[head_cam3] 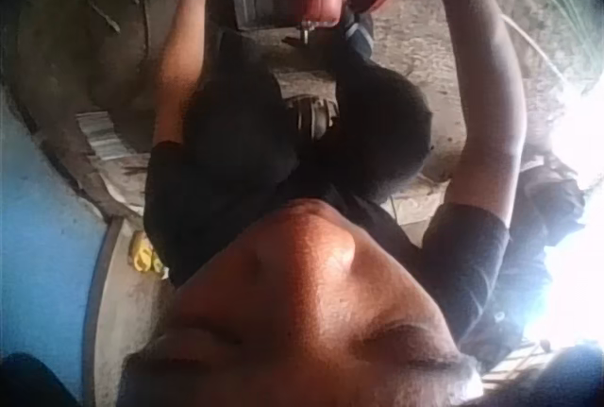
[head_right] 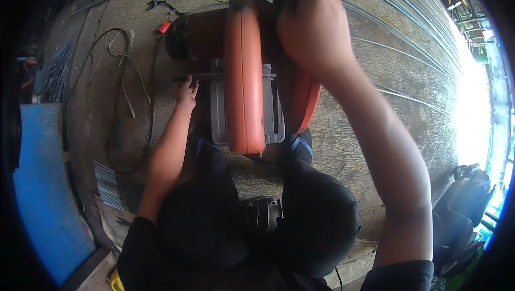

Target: Cutting metal rods into specific lengths using a power chop saw.

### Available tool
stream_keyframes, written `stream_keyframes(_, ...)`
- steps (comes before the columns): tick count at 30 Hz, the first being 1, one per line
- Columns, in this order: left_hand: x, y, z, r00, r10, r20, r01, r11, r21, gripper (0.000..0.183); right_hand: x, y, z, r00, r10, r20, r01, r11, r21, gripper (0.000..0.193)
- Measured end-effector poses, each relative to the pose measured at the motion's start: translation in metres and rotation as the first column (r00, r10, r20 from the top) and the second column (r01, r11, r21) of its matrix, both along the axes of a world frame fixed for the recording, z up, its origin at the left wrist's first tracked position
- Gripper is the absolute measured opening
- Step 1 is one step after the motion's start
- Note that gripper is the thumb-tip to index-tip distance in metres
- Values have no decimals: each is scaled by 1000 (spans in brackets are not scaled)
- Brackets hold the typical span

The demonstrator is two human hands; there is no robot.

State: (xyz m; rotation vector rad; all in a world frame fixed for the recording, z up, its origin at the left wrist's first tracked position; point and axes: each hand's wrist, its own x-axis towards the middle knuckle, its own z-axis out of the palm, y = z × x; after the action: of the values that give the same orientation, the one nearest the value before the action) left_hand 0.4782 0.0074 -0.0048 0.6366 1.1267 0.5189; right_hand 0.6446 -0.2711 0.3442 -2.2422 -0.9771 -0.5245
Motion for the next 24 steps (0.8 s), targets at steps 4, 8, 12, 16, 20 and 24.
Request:
stream_keyframes(4,0,1,-3,999,14,-43,-13,999,30,27,-41,-23,-31,985,7,-172,2,999,53,27)
stream_keyframes(8,-7,7,-11,994,-74,79,69,996,64,23,-57,-32,-51,989,63,-137,-54,996,68,28)
stream_keyframes(12,-12,12,-19,971,-214,103,199,970,137,23,-62,-37,-64,993,121,-11,-119,989,88,23)
stream_keyframes(16,-8,11,-23,972,-199,123,183,974,131,25,-63,-40,-70,989,146,-2,-145,986,82,22)
stream_keyframes(20,-6,8,-24,984,-131,118,118,987,104,27,-66,-42,-75,985,168,47,-171,983,71,22)
stream_keyframes(24,-11,8,-31,958,-287,-1,264,878,400,30,-71,-44,-83,985,153,82,-159,985,71,21)
